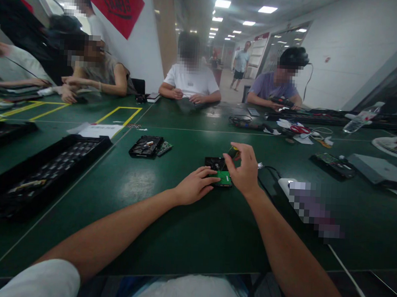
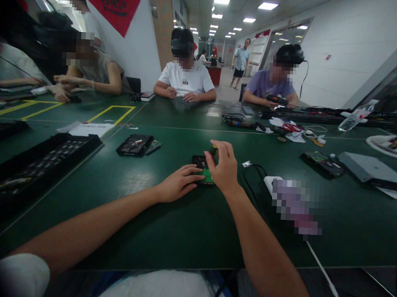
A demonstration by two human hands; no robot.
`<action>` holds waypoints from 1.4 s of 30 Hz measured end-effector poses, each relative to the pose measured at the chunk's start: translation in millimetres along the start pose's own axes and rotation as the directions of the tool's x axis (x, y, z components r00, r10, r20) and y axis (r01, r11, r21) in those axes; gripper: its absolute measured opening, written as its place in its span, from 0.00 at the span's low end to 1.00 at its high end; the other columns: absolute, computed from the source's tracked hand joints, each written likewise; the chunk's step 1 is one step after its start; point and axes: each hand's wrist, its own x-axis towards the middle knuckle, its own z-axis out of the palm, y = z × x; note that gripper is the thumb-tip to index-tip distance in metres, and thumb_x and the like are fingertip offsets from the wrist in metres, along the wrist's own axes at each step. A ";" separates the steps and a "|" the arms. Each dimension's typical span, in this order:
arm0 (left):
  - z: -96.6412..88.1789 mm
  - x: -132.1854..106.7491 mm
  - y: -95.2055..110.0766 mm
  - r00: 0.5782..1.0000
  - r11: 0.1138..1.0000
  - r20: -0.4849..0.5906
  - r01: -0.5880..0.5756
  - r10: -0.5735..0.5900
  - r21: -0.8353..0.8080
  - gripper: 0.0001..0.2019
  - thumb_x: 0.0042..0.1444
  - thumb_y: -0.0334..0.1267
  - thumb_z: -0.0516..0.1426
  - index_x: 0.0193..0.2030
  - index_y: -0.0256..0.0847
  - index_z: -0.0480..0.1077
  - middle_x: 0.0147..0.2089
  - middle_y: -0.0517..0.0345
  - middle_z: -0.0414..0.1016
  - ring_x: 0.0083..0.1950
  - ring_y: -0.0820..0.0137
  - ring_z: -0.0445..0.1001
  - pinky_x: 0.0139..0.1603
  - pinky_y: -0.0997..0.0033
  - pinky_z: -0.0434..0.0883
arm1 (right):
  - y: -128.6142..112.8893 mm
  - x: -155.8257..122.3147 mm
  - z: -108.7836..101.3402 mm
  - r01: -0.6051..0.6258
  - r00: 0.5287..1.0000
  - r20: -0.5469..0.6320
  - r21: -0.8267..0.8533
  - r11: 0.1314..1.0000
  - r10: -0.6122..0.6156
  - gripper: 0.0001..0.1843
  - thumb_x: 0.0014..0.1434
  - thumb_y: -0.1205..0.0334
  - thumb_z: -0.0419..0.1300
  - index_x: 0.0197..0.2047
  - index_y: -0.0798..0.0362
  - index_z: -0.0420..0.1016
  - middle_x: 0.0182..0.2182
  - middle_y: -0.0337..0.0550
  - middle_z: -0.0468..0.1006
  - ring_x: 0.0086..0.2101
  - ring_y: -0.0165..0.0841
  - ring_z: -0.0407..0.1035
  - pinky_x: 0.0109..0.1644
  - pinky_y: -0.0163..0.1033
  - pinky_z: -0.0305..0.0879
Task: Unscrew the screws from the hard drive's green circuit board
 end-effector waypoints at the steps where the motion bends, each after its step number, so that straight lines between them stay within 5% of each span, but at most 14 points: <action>1: -0.1 0.0 0.0 1.000 1.000 0.000 0.001 -0.001 -0.001 0.21 0.71 0.38 0.55 0.69 0.47 0.69 0.68 0.47 0.68 0.75 0.52 0.59 0.74 0.42 0.63 | -0.1 0.3 -0.7 -0.001 1.000 0.003 -0.013 1.000 0.001 0.18 0.68 0.57 0.62 0.60 0.47 0.71 0.51 0.51 0.75 0.48 0.43 0.74 0.47 0.50 0.79; 8: 0.1 -0.3 -0.9 1.000 1.000 0.011 0.005 -0.006 0.009 0.21 0.71 0.39 0.54 0.69 0.46 0.69 0.69 0.46 0.68 0.75 0.52 0.59 0.75 0.43 0.62 | 0.6 1.7 0.5 0.043 0.998 0.045 -0.016 0.999 -0.042 0.25 0.71 0.63 0.54 0.70 0.50 0.64 0.58 0.54 0.74 0.56 0.45 0.72 0.59 0.55 0.74; 14: -0.3 -0.4 -0.3 1.000 1.000 0.011 0.003 -0.003 -0.001 0.21 0.71 0.39 0.54 0.69 0.46 0.68 0.68 0.46 0.68 0.75 0.52 0.59 0.75 0.42 0.62 | 1.7 -1.2 2.1 -0.015 1.000 0.024 -0.011 1.000 0.016 0.24 0.68 0.57 0.61 0.66 0.48 0.67 0.55 0.53 0.77 0.50 0.44 0.76 0.48 0.51 0.79; 31: -0.5 0.3 0.4 1.000 1.000 0.011 0.006 -0.006 -0.002 0.21 0.71 0.38 0.55 0.69 0.46 0.68 0.69 0.46 0.68 0.75 0.52 0.58 0.75 0.42 0.62 | 3.4 -2.5 3.6 0.002 0.999 0.049 0.016 1.000 -0.002 0.26 0.70 0.61 0.57 0.69 0.49 0.63 0.58 0.54 0.76 0.52 0.44 0.75 0.55 0.55 0.77; 36: -0.9 0.6 1.4 1.000 1.000 0.004 0.003 -0.003 -0.006 0.21 0.71 0.38 0.55 0.68 0.47 0.69 0.69 0.47 0.68 0.75 0.52 0.59 0.74 0.41 0.62 | 1.5 -2.1 2.3 0.003 1.000 0.031 -0.029 1.000 -0.002 0.22 0.69 0.57 0.60 0.64 0.48 0.69 0.52 0.52 0.77 0.51 0.45 0.74 0.52 0.54 0.77; 42: 0.5 0.3 0.6 1.000 1.000 0.001 0.008 -0.008 0.006 0.21 0.71 0.39 0.54 0.69 0.47 0.69 0.68 0.47 0.68 0.75 0.52 0.59 0.74 0.41 0.63 | 1.6 4.7 -0.8 0.027 0.997 0.075 0.010 1.000 -0.028 0.24 0.73 0.60 0.51 0.70 0.48 0.64 0.57 0.53 0.76 0.56 0.45 0.73 0.62 0.58 0.71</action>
